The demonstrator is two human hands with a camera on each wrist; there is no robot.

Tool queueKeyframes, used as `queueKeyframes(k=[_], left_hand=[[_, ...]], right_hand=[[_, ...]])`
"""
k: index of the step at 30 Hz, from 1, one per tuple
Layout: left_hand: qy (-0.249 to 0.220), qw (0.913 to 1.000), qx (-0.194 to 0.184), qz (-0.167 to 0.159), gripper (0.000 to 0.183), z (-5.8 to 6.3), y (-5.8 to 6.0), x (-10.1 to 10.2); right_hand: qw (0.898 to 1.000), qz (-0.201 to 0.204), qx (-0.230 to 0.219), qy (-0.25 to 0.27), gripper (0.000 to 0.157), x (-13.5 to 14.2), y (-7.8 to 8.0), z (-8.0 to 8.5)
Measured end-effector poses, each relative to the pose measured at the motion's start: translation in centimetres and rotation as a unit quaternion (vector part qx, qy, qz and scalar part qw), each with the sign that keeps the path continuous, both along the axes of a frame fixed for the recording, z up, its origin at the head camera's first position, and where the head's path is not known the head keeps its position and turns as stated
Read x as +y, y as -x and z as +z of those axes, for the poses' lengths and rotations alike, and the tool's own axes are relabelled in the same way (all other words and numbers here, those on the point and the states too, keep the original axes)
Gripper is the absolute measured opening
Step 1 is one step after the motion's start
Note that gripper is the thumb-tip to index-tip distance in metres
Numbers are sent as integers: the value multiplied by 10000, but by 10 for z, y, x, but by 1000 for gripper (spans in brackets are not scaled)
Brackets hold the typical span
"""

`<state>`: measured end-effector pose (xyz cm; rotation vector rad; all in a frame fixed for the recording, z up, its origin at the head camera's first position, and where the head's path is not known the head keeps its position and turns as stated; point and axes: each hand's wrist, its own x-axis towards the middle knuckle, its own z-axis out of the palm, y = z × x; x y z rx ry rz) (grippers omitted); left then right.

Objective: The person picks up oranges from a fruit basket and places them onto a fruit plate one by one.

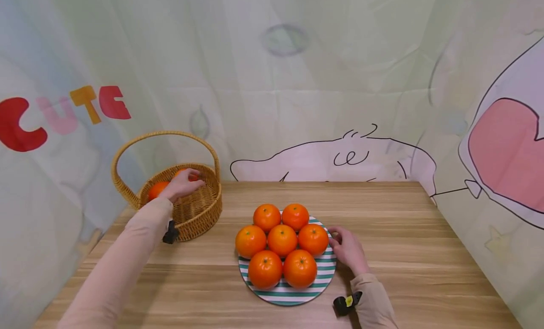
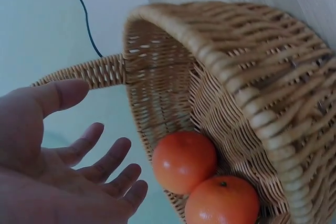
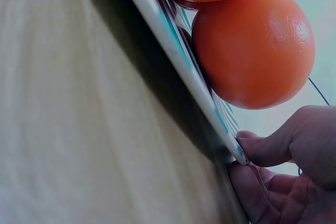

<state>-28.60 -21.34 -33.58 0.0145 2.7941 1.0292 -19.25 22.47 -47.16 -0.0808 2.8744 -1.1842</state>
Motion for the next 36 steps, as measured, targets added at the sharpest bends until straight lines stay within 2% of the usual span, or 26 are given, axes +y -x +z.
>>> queueKeyframes(k=[6,10,15,21,27,36], left_hand=[[1011,9947,89,136,66,-7,6,-15],[1320,9906,-54,344,73,-8,4,-29],[1317,9892,-350,536,78,-13,2,-45],[1182,9899,-455,629,78,-26,6,-61],[1359,9865,-683,606,78,-20,-3,-57],[1484,9836,-717,738,63,-17,-8,-51]], right_hand=[[10000,1,10,65,30,1,0,0],[10000,-14,-12,87,30,0,1,1],[9999,-32,-36,107,29,0,1,2],[9999,-29,-60,120,29,1,0,0],[9999,-23,-54,156,29,1,1,-1],[9997,-30,-177,176,30,1,0,1]])
